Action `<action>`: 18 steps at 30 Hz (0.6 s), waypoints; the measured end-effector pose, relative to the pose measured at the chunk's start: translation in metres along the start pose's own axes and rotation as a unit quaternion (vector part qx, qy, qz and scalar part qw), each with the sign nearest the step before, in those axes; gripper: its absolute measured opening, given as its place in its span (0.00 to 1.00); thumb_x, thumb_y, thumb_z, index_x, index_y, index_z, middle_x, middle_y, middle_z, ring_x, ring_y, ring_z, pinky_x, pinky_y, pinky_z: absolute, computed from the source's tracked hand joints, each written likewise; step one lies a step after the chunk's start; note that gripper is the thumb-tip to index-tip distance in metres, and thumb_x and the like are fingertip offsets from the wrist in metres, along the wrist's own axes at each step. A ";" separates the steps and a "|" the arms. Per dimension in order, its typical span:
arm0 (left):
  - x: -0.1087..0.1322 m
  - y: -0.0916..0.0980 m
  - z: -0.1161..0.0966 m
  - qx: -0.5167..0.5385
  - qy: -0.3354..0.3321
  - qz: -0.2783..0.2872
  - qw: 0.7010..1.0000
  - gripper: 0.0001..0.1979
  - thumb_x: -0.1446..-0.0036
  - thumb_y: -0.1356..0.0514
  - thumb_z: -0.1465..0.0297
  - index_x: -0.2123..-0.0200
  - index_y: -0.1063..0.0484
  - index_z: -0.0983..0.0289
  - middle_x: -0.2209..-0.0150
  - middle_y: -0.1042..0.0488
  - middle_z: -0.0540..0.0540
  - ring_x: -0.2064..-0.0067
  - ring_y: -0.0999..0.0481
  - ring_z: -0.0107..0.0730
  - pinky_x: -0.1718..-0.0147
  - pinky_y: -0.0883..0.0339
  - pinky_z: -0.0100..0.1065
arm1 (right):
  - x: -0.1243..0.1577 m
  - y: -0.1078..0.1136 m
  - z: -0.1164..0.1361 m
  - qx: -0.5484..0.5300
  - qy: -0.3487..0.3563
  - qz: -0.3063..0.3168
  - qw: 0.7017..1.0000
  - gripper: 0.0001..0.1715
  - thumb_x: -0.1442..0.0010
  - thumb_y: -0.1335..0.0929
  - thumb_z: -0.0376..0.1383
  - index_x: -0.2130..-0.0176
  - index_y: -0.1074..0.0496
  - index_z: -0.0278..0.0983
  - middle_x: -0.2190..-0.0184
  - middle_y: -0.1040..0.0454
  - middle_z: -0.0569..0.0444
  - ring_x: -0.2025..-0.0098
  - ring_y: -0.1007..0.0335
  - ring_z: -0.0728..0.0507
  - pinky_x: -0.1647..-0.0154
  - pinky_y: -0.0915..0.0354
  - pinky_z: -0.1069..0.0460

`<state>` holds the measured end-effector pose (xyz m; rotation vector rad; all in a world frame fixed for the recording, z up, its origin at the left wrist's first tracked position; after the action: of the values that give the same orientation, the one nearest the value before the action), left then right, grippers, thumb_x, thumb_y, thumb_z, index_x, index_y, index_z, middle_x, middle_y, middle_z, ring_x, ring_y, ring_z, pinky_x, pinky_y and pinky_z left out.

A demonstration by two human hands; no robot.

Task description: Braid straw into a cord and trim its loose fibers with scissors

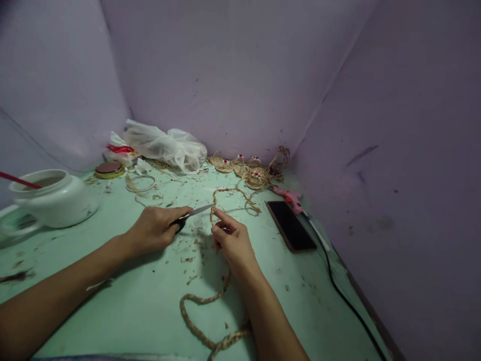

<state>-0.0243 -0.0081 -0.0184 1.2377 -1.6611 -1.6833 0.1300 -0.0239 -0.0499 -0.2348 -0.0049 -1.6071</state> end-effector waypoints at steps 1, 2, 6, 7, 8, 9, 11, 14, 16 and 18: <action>0.000 0.002 0.003 0.021 0.017 -0.009 1.000 0.23 0.53 0.50 0.75 0.52 0.35 0.56 0.64 0.24 0.48 0.65 0.26 0.33 0.70 0.37 0.31 | 0.000 0.000 0.000 -0.001 -0.001 0.001 1.000 0.32 0.61 0.30 0.33 0.53 0.30 0.34 0.78 0.36 0.61 0.83 0.46 0.55 0.82 0.47 0.55; 0.000 0.003 0.005 0.039 0.033 -0.019 0.999 0.23 0.54 0.49 0.74 0.52 0.35 0.55 0.63 0.24 0.48 0.64 0.26 0.33 0.68 0.37 0.30 | 0.000 0.000 0.000 -0.001 -0.001 0.003 1.000 0.31 0.61 0.30 0.33 0.53 0.30 0.34 0.78 0.36 0.61 0.82 0.45 0.55 0.82 0.47 0.55; 0.002 0.005 -0.001 0.043 0.011 -0.030 0.999 0.26 0.56 0.47 0.72 0.50 0.37 0.56 0.58 0.26 0.50 0.59 0.27 0.35 0.64 0.36 0.31 | 0.000 0.000 -0.002 -0.008 -0.008 0.004 1.000 0.32 0.61 0.30 0.33 0.53 0.31 0.35 0.78 0.36 0.60 0.82 0.45 0.55 0.81 0.46 0.55; 0.002 0.004 -0.005 0.027 -0.009 -0.021 0.999 0.26 0.57 0.47 0.73 0.50 0.37 0.57 0.59 0.26 0.51 0.60 0.27 0.36 0.64 0.36 0.32 | 0.000 0.000 -0.002 -0.013 -0.011 0.005 1.000 0.32 0.61 0.30 0.33 0.53 0.31 0.34 0.78 0.36 0.61 0.82 0.45 0.55 0.81 0.46 0.55; 0.002 0.003 -0.009 0.007 -0.025 -0.013 1.000 0.27 0.57 0.48 0.73 0.49 0.38 0.58 0.60 0.26 0.52 0.61 0.27 0.37 0.65 0.36 0.33 | 0.000 -0.001 -0.003 -0.019 -0.013 0.008 1.000 0.32 0.61 0.30 0.33 0.52 0.31 0.35 0.78 0.36 0.61 0.82 0.45 0.55 0.81 0.46 0.55; 0.003 0.001 -0.011 -0.012 -0.036 -0.007 0.999 0.27 0.57 0.48 0.74 0.49 0.38 0.59 0.61 0.26 0.53 0.62 0.27 0.37 0.66 0.37 0.34 | 0.000 -0.001 -0.003 -0.025 -0.014 0.011 1.000 0.32 0.61 0.30 0.33 0.53 0.31 0.35 0.78 0.36 0.61 0.82 0.45 0.54 0.81 0.46 0.55; 0.003 -0.001 -0.014 -0.040 -0.048 -0.004 0.998 0.28 0.57 0.48 0.74 0.48 0.39 0.60 0.63 0.27 0.54 0.63 0.28 0.38 0.67 0.37 0.35 | 0.001 -0.003 -0.003 -0.033 -0.016 0.019 0.999 0.31 0.61 0.30 0.33 0.53 0.30 0.35 0.78 0.36 0.60 0.82 0.45 0.54 0.81 0.46 0.55; 0.003 -0.002 -0.013 -0.049 -0.055 -0.010 0.997 0.28 0.56 0.49 0.75 0.47 0.41 0.60 0.62 0.27 0.54 0.63 0.28 0.38 0.68 0.37 0.35 | 0.002 -0.006 -0.001 -0.036 -0.013 0.035 0.999 0.29 0.60 0.30 0.33 0.55 0.29 0.35 0.79 0.37 0.61 0.82 0.46 0.54 0.81 0.47 0.55; 0.003 -0.003 -0.010 -0.055 -0.051 -0.010 0.997 0.27 0.55 0.50 0.76 0.48 0.40 0.60 0.64 0.26 0.53 0.64 0.27 0.36 0.70 0.37 0.33 | 0.002 -0.007 0.000 -0.036 -0.008 0.044 0.998 0.29 0.60 0.30 0.33 0.55 0.29 0.35 0.80 0.38 0.62 0.82 0.46 0.54 0.82 0.48 0.56; 0.002 -0.004 -0.007 -0.059 -0.045 -0.007 0.997 0.26 0.54 0.51 0.76 0.48 0.40 0.59 0.66 0.25 0.52 0.66 0.26 0.36 0.72 0.38 0.32 | 0.002 -0.008 0.000 -0.037 -0.008 0.049 0.998 0.29 0.60 0.30 0.33 0.55 0.30 0.34 0.80 0.39 0.62 0.82 0.46 0.54 0.83 0.48 0.56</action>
<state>-0.0184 -0.0129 -0.0223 1.1354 -1.5813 -1.8416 0.1220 -0.0259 -0.0481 -0.3003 0.0530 -1.5099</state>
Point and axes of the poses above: each hand's wrist, its own x-axis away from the middle knuckle, its own y-axis out of the back of the hand, z = x × y, the point moved 8 cm from there along -x, towards the middle knuckle
